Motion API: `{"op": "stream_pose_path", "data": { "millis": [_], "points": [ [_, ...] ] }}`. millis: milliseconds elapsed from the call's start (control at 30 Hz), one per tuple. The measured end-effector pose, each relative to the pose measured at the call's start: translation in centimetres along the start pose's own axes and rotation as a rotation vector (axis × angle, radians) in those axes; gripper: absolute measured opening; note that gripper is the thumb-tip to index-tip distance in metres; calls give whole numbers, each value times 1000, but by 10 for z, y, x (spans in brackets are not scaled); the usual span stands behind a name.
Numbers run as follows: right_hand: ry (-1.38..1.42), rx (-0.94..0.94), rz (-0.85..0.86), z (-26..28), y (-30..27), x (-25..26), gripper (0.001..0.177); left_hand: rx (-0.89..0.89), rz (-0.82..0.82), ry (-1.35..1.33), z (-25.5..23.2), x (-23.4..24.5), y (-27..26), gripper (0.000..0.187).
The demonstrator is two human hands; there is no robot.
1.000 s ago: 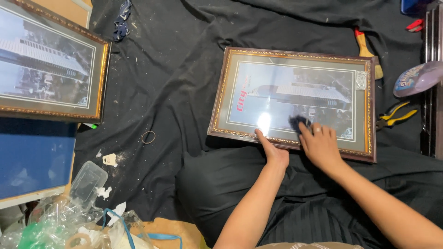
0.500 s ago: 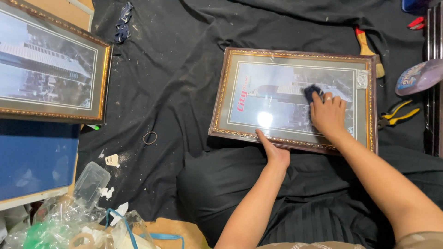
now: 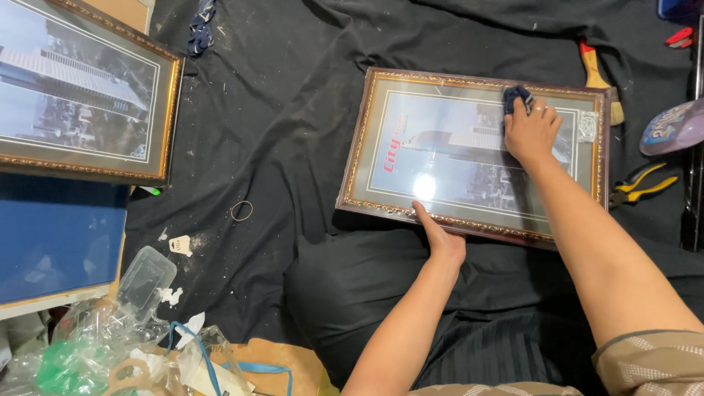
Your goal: The person sits on the floor and wipes the glass and frame of a picture frame with a cloth, then flips it to clean the back. They place the frame aside and repeat the process on a second frame, finishing by dusting it with a brush.
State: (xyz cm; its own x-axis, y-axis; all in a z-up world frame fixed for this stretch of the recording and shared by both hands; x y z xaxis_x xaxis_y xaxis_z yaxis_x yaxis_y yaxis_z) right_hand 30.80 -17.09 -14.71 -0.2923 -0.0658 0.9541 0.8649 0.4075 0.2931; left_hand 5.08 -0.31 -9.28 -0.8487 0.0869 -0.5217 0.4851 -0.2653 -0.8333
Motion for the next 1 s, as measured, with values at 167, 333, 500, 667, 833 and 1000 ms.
{"op": "stream_pose_path", "data": {
  "millis": [167, 333, 500, 667, 833, 1000],
  "points": [
    [-30, 97, -12, 16, -29, 37, 37, -7, 8, 18, -1, 1, 0, 119],
    [-87, 158, 1, 42, -77, 79, 38, -15, -7, 20, -2, 5, -2, 114],
    [-134, 242, 38, 72, -127, 117, 42, -13, -1, 33, 1, -9, -16, 110],
    [-106, 217, 74, 91, -153, 156, 38, -13, -5, 43, 1, -5, -13, 109],
    [-69, 156, 55, 73, -143, 134, 39, -12, -15, 43, 1, 0, -8, 109],
    [-138, 156, -71, 48, -107, 108, 36, -15, -10, 19, 1, 5, -1, 109]
  ]
}}
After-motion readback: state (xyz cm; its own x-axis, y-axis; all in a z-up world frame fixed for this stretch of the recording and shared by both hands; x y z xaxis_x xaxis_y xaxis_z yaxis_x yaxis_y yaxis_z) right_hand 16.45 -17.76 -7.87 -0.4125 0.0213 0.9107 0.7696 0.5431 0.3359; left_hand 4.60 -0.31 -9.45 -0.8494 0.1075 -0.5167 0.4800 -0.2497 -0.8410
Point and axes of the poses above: each hand's wrist, its own y-axis towards the middle knuckle, its own x-axis out of the back of the hand, z = x × y, the point moved 10 cm from there along y, towards the middle knuckle, and after that the axes turned 14 degrees about x, right-handed, at the moved point
